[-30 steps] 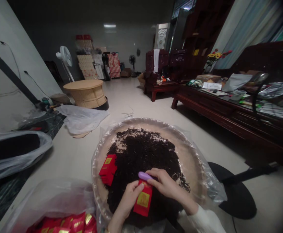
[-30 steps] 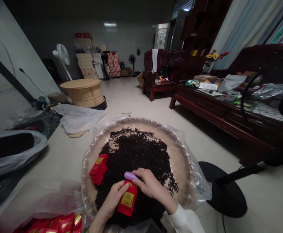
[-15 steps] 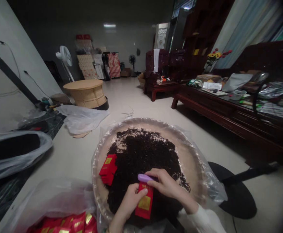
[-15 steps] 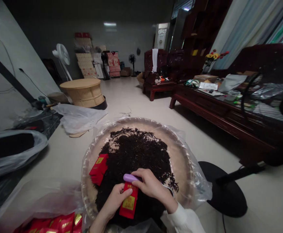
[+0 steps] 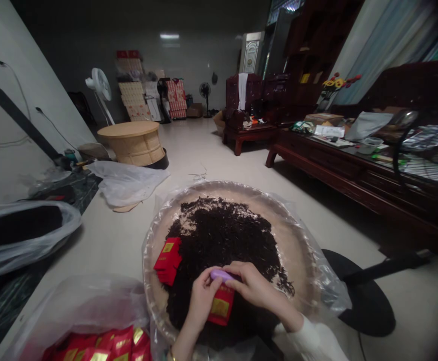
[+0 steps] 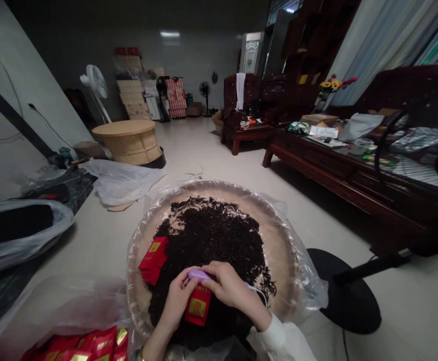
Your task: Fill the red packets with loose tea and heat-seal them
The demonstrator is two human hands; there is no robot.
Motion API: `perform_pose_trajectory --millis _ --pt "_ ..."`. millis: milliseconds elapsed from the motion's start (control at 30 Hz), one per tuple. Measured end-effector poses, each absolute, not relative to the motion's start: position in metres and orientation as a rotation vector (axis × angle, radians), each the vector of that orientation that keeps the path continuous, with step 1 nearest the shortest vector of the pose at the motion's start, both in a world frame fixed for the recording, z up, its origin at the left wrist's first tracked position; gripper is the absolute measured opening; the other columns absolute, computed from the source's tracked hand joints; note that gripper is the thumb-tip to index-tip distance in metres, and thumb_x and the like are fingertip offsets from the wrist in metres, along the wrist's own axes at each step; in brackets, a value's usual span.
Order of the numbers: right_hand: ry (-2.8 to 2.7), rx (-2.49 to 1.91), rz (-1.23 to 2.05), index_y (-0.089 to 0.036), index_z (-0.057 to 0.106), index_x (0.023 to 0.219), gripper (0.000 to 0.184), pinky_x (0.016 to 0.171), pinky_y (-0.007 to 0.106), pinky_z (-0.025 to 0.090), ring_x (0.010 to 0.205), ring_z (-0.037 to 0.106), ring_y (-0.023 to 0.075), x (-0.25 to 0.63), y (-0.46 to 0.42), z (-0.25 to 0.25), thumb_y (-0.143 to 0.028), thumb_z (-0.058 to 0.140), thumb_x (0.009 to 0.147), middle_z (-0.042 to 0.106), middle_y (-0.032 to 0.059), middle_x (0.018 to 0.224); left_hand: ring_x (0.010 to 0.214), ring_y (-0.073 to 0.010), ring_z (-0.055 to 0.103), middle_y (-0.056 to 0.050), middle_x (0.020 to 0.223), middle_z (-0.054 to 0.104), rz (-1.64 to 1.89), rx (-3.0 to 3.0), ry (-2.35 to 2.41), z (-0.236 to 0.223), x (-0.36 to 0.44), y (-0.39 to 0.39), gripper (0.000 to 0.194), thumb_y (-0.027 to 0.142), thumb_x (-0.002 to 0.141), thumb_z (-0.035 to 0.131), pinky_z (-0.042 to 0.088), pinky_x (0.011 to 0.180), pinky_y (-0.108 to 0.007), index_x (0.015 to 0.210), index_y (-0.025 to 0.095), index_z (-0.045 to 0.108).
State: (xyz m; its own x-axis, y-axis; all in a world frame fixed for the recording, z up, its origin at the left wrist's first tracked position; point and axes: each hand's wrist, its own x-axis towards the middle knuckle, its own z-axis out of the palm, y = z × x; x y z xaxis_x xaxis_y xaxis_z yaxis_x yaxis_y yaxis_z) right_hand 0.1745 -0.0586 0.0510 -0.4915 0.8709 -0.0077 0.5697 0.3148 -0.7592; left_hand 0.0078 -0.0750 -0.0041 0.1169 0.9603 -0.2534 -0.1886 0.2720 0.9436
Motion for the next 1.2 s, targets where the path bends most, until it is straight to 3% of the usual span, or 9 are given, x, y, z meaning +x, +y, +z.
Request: perform_pose_trajectory --millis 233,467,833,967,1067,1200 --pt "-2.177 -1.291 1.016 -0.018 0.07 0.099 0.02 0.067 0.026 0.041 0.075 0.059 0.0188 0.1729 -0.0599 0.0478 -0.027 0.055 0.088 0.067 0.0051 0.081 0.071 -0.0194 0.062 -0.005 0.075 0.071 1.045 1.015 1.199 -0.0067 0.0073 -0.0757 0.048 0.055 0.066 0.072 0.048 0.065 -0.025 0.089 0.013 0.072" --pt "-2.172 -1.287 1.022 -0.019 0.07 0.096 0.019 0.068 0.026 0.042 0.076 0.06 0.019 0.1723 -0.0613 0.0491 -0.026 0.055 0.088 0.068 0.005 0.082 0.072 -0.0196 0.062 -0.007 0.081 0.073 1.054 0.998 1.176 -0.0059 0.0087 -0.0792 0.051 0.058 0.066 0.071 0.047 0.065 -0.025 0.091 0.014 0.072" --pt "-2.173 -1.286 1.031 -0.018 0.07 0.097 0.02 0.068 0.026 0.042 0.077 0.061 0.0191 0.171 -0.0615 0.0492 -0.027 0.054 0.089 0.069 0.0056 0.084 0.067 -0.018 0.059 -0.004 0.071 0.068 1.025 0.994 1.185 -0.0105 0.0069 -0.079 0.052 0.06 0.066 0.069 0.045 0.062 -0.025 0.09 0.013 0.071" --pt "-2.143 -1.306 1.024 -0.019 0.07 0.098 0.022 0.069 0.027 0.043 0.078 0.061 0.0198 0.1706 -0.0624 0.0492 -0.029 0.052 0.09 0.07 0.0058 0.085 0.078 -0.0208 0.063 -0.008 0.088 0.071 0.979 0.969 1.127 -0.0084 0.0068 -0.0773 0.053 0.057 0.071 0.067 0.048 0.07 -0.028 0.102 0.014 0.067" --pt "-2.134 -1.286 1.055 -0.019 0.07 0.101 0.023 0.071 0.028 0.045 0.078 0.062 0.0206 0.1702 -0.0642 0.0482 -0.03 0.053 0.09 0.071 0.0063 0.087 0.095 -0.0243 0.063 -0.011 0.108 0.069 0.965 0.995 1.1 -0.0099 0.0079 -0.0768 0.056 0.047 0.065 0.075 0.048 0.084 -0.031 0.11 0.016 0.063" --pt "-2.075 -1.259 1.119 -0.02 0.065 0.115 0.032 0.085 0.033 0.048 0.093 0.064 0.0236 0.1748 -0.0672 0.0413 -0.028 0.058 0.085 0.07 0.0088 0.104 0.094 -0.0255 0.065 -0.01 0.098 0.071 0.94 1.047 1.099 -0.0125 0.0106 -0.0792 0.052 0.037 0.057 0.082 0.049 0.087 -0.033 0.099 0.014 0.064"
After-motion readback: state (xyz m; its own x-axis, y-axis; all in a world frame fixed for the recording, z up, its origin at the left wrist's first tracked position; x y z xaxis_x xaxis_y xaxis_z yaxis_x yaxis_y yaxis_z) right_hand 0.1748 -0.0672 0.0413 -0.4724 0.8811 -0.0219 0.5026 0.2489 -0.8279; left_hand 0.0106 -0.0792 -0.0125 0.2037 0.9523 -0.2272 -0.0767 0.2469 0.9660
